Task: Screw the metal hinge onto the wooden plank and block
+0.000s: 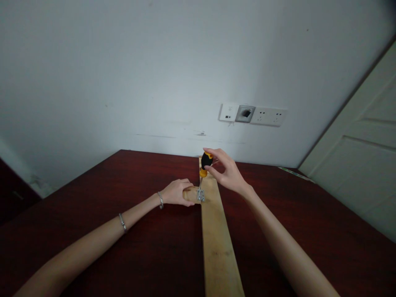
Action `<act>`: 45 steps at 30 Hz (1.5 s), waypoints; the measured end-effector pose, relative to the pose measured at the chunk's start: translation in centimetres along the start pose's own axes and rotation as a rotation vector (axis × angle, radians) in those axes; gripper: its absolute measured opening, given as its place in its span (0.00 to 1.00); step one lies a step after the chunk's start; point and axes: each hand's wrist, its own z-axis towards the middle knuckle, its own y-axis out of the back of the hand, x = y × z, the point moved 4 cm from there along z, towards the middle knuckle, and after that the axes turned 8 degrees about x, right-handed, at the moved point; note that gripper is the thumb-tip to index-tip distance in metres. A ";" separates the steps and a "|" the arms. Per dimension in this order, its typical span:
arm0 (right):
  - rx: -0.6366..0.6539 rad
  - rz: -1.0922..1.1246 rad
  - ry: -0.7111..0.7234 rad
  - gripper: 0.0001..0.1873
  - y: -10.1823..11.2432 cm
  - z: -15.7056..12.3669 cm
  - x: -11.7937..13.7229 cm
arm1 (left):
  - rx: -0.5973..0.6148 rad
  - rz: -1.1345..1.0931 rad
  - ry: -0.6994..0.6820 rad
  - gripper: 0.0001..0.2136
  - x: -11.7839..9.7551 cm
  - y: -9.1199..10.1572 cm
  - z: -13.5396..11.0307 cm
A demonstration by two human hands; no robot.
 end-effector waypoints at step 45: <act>-0.124 -0.100 -0.103 0.24 -0.1 0.0 0.0 | 0.000 -0.019 0.004 0.27 -0.4 0.5 0.0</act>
